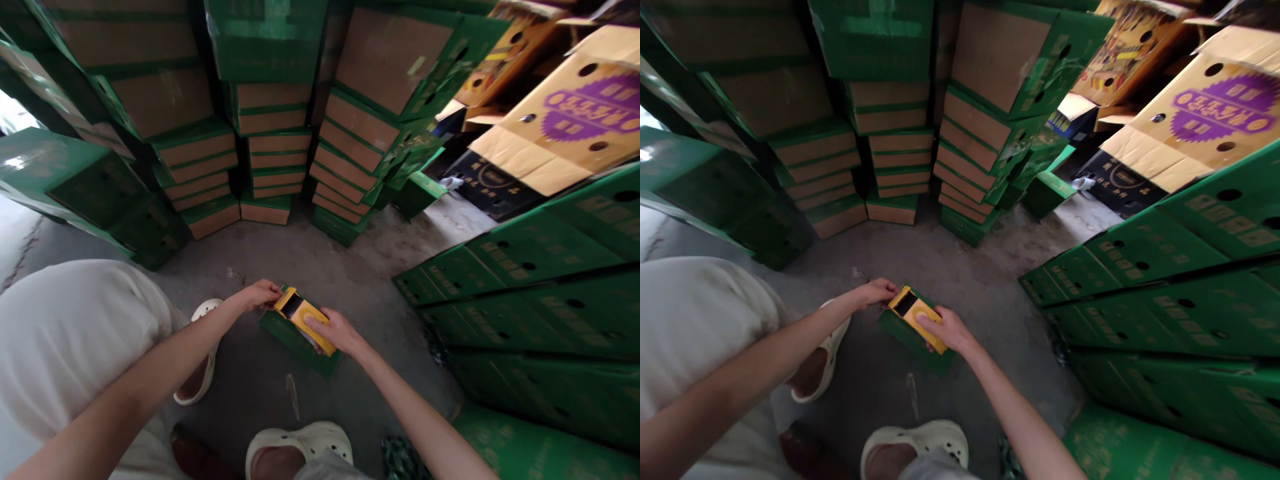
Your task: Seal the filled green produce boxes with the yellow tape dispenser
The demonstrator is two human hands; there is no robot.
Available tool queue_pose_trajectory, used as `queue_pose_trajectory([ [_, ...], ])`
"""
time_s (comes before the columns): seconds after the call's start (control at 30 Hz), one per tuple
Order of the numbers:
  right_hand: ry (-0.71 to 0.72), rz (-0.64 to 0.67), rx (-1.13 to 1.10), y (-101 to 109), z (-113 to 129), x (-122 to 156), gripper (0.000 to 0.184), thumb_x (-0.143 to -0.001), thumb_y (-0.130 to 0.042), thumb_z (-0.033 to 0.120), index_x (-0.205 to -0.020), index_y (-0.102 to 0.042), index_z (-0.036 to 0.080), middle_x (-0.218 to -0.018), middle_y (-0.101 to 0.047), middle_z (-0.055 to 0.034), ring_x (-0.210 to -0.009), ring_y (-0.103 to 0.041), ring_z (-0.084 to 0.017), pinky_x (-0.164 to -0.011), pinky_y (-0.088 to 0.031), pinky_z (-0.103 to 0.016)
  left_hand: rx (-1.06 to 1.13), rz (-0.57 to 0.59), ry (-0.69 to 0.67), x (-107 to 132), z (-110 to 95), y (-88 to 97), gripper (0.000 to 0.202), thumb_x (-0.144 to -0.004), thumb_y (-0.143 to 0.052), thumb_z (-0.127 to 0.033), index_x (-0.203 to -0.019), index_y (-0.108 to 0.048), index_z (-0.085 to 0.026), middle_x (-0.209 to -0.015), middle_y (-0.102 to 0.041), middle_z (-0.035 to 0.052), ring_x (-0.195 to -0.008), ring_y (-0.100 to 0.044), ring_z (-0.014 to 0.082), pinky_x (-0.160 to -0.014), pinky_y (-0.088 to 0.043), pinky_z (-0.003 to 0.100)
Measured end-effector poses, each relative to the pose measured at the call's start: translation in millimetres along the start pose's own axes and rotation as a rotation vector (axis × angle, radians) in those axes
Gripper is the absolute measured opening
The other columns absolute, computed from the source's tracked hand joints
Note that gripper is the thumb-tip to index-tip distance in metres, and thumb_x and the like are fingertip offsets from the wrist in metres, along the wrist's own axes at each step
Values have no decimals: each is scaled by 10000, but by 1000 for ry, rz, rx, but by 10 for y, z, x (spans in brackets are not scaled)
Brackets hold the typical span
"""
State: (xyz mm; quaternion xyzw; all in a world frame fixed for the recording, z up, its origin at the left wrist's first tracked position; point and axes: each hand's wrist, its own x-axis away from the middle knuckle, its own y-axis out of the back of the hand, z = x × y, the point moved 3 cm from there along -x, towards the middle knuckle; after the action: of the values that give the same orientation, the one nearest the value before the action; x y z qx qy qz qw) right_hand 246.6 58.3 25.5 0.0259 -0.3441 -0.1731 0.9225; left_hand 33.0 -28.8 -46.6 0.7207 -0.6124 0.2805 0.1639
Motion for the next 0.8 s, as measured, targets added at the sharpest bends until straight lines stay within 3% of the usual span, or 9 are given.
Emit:
queue_pose_trajectory([
  [0.2,-39,21,101,-5,114,19,532,-795,-565,695,-852,-615,168,-636,-683,-50,-500,-632,-158,-462,-488,-230,-123,-94,-88,-73,33,127,146,-679,-693,-268,-743,-756,-152,-590,-651,11,-498,-512,97,-489,-360,209],
  [0.4,-113,-14,216,206,-97,226,555,-783,-552,718,-732,-604,168,-598,-668,-51,-511,-636,-175,-449,-456,-228,-47,-278,-98,-3,177,836,291,-617,-790,-389,-739,-735,-130,-564,-617,8,-505,-494,87,-496,-363,204],
  [0.47,-106,-66,280,239,-138,240,539,-784,-556,705,-729,-602,171,-611,-675,-52,-517,-637,-177,-444,-433,-226,-25,-287,-127,7,255,970,301,-620,-788,-402,-746,-726,-136,-571,-605,-2,-513,-489,83,-509,-368,203],
  [0.57,-101,-120,392,215,-128,169,527,-804,-537,687,-715,-615,173,-617,-677,-57,-532,-639,-184,-455,-412,-231,-5,-335,-157,2,346,1018,280,-633,-775,-387,-763,-722,-144,-597,-602,-7,-554,-506,89,-542,-391,201],
  [0.8,-119,-181,598,124,-1,-51,598,-811,-495,737,-694,-658,173,-669,-694,-111,-616,-667,-215,-494,-384,-247,-20,-471,-87,-66,471,1060,188,-668,-758,-317,-726,-702,-148,-603,-610,-5,-573,-533,94,-587,-429,207],
])
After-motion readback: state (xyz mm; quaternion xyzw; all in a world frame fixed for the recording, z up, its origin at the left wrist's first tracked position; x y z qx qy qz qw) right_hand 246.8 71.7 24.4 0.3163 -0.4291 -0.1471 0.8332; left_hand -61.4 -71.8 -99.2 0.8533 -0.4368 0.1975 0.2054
